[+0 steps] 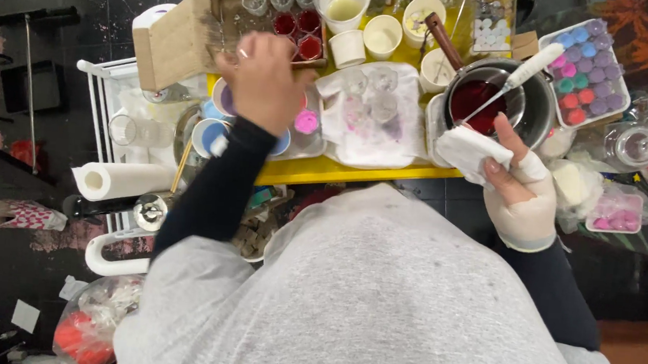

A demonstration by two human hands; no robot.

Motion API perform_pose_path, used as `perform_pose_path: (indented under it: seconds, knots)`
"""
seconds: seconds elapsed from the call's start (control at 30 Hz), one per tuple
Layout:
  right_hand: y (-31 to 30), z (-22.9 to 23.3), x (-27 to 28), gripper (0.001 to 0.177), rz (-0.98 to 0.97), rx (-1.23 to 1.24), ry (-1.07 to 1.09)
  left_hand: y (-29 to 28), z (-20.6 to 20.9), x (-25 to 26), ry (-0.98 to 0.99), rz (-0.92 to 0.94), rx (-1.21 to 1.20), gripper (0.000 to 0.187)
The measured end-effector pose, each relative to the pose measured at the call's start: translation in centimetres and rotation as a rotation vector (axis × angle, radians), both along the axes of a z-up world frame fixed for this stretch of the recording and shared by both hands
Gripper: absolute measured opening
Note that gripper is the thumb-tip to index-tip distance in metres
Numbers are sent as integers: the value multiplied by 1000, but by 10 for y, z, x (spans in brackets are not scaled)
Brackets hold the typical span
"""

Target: Cleaning small glass jars with a paper towel and then pouring red liquid wax into them using a thermometer as a guide.

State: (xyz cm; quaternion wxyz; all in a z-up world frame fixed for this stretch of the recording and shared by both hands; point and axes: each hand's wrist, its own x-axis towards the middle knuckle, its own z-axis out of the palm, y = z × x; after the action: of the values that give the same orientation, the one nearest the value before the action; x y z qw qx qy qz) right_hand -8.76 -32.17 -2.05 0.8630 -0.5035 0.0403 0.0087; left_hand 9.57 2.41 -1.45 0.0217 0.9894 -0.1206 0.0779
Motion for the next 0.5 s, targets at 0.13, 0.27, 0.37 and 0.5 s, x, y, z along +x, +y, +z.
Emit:
perform_pose_path:
  seconds: [0.13, 0.27, 0.37, 0.5]
  knots:
    - [25, -3, 9, 56, -10, -5, -15, 53, -14, 81, 32, -27, 83, 50]
    - [44, -1, 14, 56, -53, 1, 34, 71, -58, 168, 309, 129, 210, 57]
    - [54, 3, 11, 56, -94, -28, 47, 81, -100, 200, 469, 223, 254, 64]
    - [56, 0, 3, 55, -203, -60, 66, 84, -137, 225, 559, 277, 226, 66]
